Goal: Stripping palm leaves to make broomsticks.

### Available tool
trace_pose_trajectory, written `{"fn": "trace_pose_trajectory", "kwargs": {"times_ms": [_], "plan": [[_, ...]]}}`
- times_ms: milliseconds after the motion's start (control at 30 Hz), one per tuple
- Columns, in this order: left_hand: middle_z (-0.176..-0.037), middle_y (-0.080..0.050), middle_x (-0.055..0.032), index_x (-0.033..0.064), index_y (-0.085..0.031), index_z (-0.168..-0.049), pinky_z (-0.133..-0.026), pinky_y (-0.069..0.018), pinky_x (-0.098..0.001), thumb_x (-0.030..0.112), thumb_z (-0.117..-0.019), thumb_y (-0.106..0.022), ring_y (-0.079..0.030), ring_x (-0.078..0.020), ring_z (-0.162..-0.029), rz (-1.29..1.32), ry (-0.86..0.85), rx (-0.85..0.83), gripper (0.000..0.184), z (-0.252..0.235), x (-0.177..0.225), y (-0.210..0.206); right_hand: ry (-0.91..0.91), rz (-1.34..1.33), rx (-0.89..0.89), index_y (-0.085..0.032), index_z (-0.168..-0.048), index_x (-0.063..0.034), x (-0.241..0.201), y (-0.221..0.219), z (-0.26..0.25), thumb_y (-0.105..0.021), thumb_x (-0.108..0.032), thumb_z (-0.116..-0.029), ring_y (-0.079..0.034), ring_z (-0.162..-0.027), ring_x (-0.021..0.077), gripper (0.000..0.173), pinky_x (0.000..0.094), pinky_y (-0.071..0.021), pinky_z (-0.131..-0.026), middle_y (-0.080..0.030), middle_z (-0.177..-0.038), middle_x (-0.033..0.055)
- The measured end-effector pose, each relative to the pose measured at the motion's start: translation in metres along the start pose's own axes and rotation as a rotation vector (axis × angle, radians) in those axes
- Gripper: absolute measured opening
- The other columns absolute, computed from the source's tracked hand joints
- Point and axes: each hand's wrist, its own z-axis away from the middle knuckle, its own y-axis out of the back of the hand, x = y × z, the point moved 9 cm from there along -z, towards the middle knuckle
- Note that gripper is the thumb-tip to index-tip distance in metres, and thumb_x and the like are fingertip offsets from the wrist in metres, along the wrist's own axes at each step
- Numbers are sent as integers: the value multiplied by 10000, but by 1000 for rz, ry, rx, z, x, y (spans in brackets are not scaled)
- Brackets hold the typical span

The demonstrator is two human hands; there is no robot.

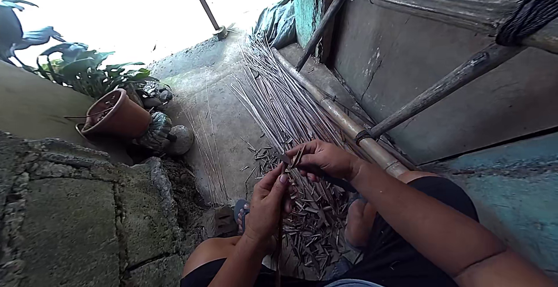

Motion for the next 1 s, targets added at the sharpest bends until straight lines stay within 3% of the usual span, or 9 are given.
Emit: {"fn": "trace_pose_trajectory", "kwargs": {"times_ms": [433,667,867,1000], "plan": [[-741,-601,-58,-47,-535,-1426,-413,-459,-198,127,-1072,-500,-499,-68,-459,74,41,-41,396,2,0,-3,138,-8,66,-669,-1292,-21,-14,14,-5,-545,-113,-1032,-610,-560,75,302,216,-532,-515,-693,-786,37],[-753,-630,-92,-56,-520,-1437,-411,-460,-209,78,-1037,-559,-521,-84,-468,46,67,-41,423,6,-7,-4,140,-58,285,-624,-1360,-43,-30,45,-4,-487,-46,-1048,-595,-551,85,341,209,-528,-513,-658,-772,66],[-815,-689,-145,-61,-537,-1425,-461,-526,-239,33,-1009,-603,-611,-122,-532,13,56,46,432,1,-5,2,-28,134,8,-655,-1312,-52,-14,7,6,-578,-126,-1027,-599,-552,78,304,221,-524,-494,-673,-798,30],[-814,-696,-139,-68,-543,-1423,-466,-535,-241,27,-1003,-614,-614,-122,-529,-51,35,59,436,1,-4,0,-24,122,30,-664,-1290,-51,-14,7,8,-582,-119,-1026,-606,-554,84,285,221,-529,-499,-679,-799,39]]}}
